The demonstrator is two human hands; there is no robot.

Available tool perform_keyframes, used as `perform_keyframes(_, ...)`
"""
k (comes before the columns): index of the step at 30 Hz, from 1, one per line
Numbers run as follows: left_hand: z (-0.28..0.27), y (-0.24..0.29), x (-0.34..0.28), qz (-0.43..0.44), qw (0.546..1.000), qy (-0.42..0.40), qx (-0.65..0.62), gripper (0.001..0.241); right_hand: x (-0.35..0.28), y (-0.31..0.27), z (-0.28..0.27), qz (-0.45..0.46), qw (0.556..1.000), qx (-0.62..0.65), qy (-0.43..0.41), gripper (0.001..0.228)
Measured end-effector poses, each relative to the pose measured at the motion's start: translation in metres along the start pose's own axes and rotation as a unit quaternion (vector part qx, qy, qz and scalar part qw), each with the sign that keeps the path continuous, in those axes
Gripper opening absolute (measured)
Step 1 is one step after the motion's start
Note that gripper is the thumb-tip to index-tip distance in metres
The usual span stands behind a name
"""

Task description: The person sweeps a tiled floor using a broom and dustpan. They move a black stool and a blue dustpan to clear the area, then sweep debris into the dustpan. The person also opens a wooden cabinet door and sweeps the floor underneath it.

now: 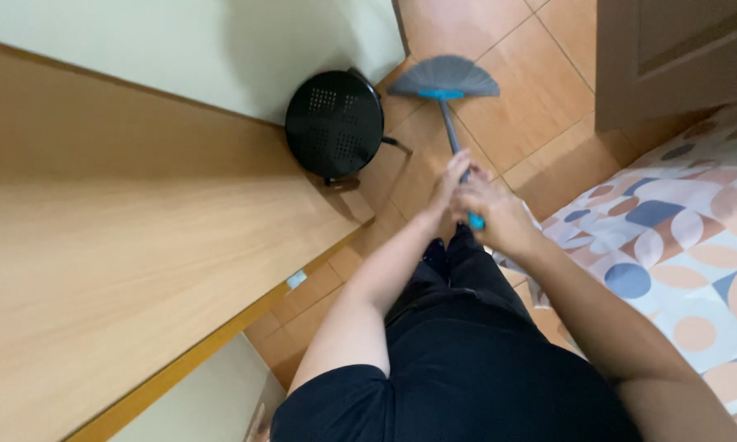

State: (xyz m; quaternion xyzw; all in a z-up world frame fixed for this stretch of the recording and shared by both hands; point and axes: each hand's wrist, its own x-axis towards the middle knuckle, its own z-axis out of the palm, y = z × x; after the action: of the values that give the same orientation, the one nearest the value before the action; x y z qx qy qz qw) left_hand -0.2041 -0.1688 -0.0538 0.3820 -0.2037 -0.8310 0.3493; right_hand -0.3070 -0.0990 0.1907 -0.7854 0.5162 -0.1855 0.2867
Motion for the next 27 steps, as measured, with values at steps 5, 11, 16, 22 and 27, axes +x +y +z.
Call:
perform_keyframes(5, 0.039, 0.054, 0.096, -0.007, 0.997, -0.056, -0.050, 0.021, 0.054, 0.076, -0.019, 0.058, 0.993, 0.011, 0.106, 0.037)
perform_keyframes(11, 0.086, 0.065, 0.039, -0.007, 0.999, -0.038, -0.036, 0.024, 0.020, 0.019, -0.089, -0.010, 0.989, 0.139, 0.056, 0.054)
perform_keyframes(16, 0.104, 0.092, 0.001, -0.016, 0.981, -0.156, -0.111, 0.017, 0.011, 0.034, -0.042, 0.068, 0.972, 0.187, 0.122, 0.027)
perform_keyframes(22, -0.004, 0.095, 0.211, -0.088, 0.951, -0.244, -0.169, 0.028, 0.117, 0.123, -0.007, 0.074, 0.953, 0.155, 0.249, 0.014)
perform_keyframes(27, 0.107, 0.162, 0.158, 0.421, 0.789, -0.173, 0.413, 0.013, 0.117, 0.102, -0.048, 0.060, 0.934, 0.158, 0.315, 0.007)
